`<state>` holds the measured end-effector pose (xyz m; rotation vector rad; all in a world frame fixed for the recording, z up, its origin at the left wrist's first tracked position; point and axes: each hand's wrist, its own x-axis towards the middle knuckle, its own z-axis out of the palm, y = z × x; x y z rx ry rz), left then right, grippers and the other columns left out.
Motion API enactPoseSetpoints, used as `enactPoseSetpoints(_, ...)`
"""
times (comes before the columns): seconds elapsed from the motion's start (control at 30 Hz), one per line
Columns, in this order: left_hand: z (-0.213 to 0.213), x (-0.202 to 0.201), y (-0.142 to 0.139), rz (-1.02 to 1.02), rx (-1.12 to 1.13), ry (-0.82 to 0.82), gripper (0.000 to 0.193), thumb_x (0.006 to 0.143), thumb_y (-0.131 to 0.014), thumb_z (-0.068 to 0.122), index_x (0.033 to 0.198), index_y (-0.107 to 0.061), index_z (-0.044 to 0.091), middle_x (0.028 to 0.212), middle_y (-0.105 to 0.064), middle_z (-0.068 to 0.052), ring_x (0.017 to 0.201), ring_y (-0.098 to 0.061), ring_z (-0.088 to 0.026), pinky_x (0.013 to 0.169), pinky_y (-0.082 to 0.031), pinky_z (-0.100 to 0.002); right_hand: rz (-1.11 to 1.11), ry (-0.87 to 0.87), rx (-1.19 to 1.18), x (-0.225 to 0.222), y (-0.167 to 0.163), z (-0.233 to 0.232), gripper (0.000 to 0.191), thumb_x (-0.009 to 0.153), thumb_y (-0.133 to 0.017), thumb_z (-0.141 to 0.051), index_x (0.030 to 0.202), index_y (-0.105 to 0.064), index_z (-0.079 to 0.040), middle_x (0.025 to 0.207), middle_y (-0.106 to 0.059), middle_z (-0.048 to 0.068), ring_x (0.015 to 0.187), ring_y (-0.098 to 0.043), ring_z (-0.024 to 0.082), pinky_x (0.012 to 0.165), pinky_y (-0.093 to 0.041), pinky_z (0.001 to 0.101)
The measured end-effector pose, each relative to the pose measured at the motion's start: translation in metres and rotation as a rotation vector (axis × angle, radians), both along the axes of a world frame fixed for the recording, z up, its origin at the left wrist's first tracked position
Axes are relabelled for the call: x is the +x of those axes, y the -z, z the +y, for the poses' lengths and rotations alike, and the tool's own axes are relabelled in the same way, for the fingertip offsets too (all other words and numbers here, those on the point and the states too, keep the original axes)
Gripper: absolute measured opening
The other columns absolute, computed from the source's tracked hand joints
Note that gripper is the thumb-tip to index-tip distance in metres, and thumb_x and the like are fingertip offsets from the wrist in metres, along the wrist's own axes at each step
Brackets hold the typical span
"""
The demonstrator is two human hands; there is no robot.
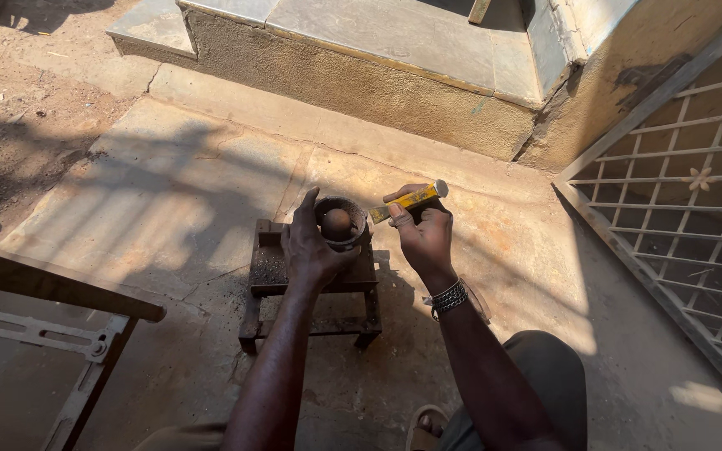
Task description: The person crouches on an outdoor concrete step and uses a flat file to shape a round clay-like ball seated in a metal cup mounted on a small stand. They rotate the ball and the cup between filing passes, working the file around the ball's surface and repositioning the assembly repeatedly.
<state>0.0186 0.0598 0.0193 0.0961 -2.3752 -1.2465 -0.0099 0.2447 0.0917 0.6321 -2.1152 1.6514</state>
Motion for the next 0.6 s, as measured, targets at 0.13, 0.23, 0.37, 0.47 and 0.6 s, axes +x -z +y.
enactPoseSetpoints(0.13, -0.003, -0.003, -0.001, -0.028, -0.03, -0.003, 0.129, 0.053, -0.099, 0.041, 0.157, -0.027, 0.019, 0.144, -0.052, -0.011, 0.134, -0.052, -0.029, 0.117, -0.025, -0.063, -0.154, 0.047, 0.252, -0.001, -0.003, -0.001, 0.023, 0.096, -0.07, -0.02, 0.106, -0.07, 0.002, 0.08, -0.074, 0.008, 0.072, -0.071, 0.012, 0.067, -0.058, 0.0295)
enactPoseSetpoints(0.23, -0.003, -0.005, -0.002, -0.013, -0.027, 0.0, 0.13, 0.053, -0.099, 0.044, 0.157, -0.025, 0.019, 0.143, -0.051, -0.012, 0.134, -0.052, -0.03, 0.117, -0.026, -0.063, -0.047, 0.025, 0.155, 0.002, -0.009, -0.003, 0.022, 0.096, -0.07, -0.018, 0.105, -0.069, 0.003, 0.082, -0.073, 0.009, 0.074, -0.069, 0.012, 0.069, -0.059, 0.0302)
enactPoseSetpoints(0.37, -0.002, -0.003, -0.001, -0.117, -0.03, 0.016, 0.132, 0.05, -0.096, 0.042, 0.159, -0.024, 0.024, 0.144, -0.052, -0.009, 0.133, -0.054, -0.027, 0.12, -0.029, -0.061, -0.187, 0.098, 0.331, 0.005, -0.014, -0.009, 0.025, 0.096, -0.075, -0.021, 0.102, -0.071, 0.003, 0.077, -0.072, 0.011, 0.07, -0.067, 0.014, 0.068, -0.057, 0.0322)
enactPoseSetpoints(0.47, -0.002, -0.003, -0.001, -0.015, -0.015, 0.003, 0.132, 0.052, -0.099, 0.044, 0.157, -0.023, 0.021, 0.146, -0.05, -0.012, 0.138, -0.049, -0.031, 0.116, -0.022, -0.067, -0.1, 0.026, 0.147, 0.006, -0.013, -0.013, 0.024, 0.098, -0.071, -0.021, 0.104, -0.069, 0.003, 0.086, -0.075, 0.009, 0.074, -0.069, 0.011, 0.07, -0.059, 0.0292)
enactPoseSetpoints(0.6, -0.002, -0.004, -0.003, -0.09, -0.008, 0.008, 0.13, 0.054, -0.099, 0.047, 0.157, -0.024, 0.023, 0.145, -0.049, -0.012, 0.138, -0.048, -0.031, 0.119, -0.021, -0.068, -0.137, -0.034, 0.248, 0.011, -0.006, -0.016, 0.025, 0.095, -0.072, -0.02, 0.108, -0.069, 0.002, 0.085, -0.076, 0.008, 0.078, -0.074, 0.008, 0.071, -0.061, 0.0275)
